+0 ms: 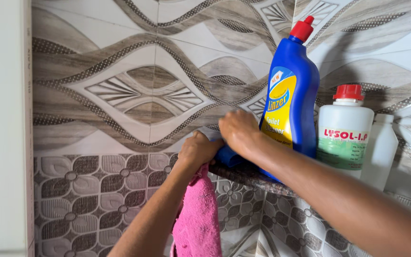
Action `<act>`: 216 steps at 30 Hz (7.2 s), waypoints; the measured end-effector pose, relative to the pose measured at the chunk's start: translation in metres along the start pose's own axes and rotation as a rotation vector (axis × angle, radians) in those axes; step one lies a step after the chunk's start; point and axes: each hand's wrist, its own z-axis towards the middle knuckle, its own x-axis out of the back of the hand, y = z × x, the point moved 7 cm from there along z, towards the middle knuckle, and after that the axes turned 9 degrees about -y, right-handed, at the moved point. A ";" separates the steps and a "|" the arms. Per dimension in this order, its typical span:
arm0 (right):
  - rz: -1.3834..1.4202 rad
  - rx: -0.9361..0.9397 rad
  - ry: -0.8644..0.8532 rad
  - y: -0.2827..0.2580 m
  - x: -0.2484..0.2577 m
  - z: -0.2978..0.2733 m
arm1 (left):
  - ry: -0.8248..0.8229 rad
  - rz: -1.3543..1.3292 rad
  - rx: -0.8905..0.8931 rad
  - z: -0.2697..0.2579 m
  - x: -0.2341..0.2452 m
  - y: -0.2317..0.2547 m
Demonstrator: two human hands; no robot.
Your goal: The person wipes the tiled wall and a small shelf in a bathroom using a pink cloth. They then organize various items on the shelf, including a toothbrush holder, toothpaste, wet wipes, a green soap dish, and several cleaning bottles, arranging them neatly.
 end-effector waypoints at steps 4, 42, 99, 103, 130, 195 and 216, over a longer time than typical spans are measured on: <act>0.212 0.079 -0.077 -0.008 -0.018 -0.010 | 0.164 -0.047 -0.179 -0.009 -0.001 -0.016; 0.554 -0.149 0.918 0.057 -0.036 -0.261 | 0.084 0.129 -0.488 -0.165 -0.076 0.037; 0.727 -0.191 1.040 0.182 -0.077 -0.296 | 0.112 0.049 -0.308 -0.227 -0.144 0.104; 0.664 -0.264 0.999 0.180 -0.081 -0.293 | 0.108 0.099 -0.313 -0.222 -0.143 0.107; 0.748 0.135 0.573 0.079 -0.059 -0.267 | -0.441 -0.673 -0.144 -0.092 -0.112 0.051; 0.907 -0.081 0.765 0.164 -0.096 -0.302 | -0.132 -0.503 -0.286 -0.200 -0.168 0.133; 0.651 -0.098 1.144 0.191 -0.080 -0.313 | -0.082 -0.276 -0.521 -0.251 -0.194 0.155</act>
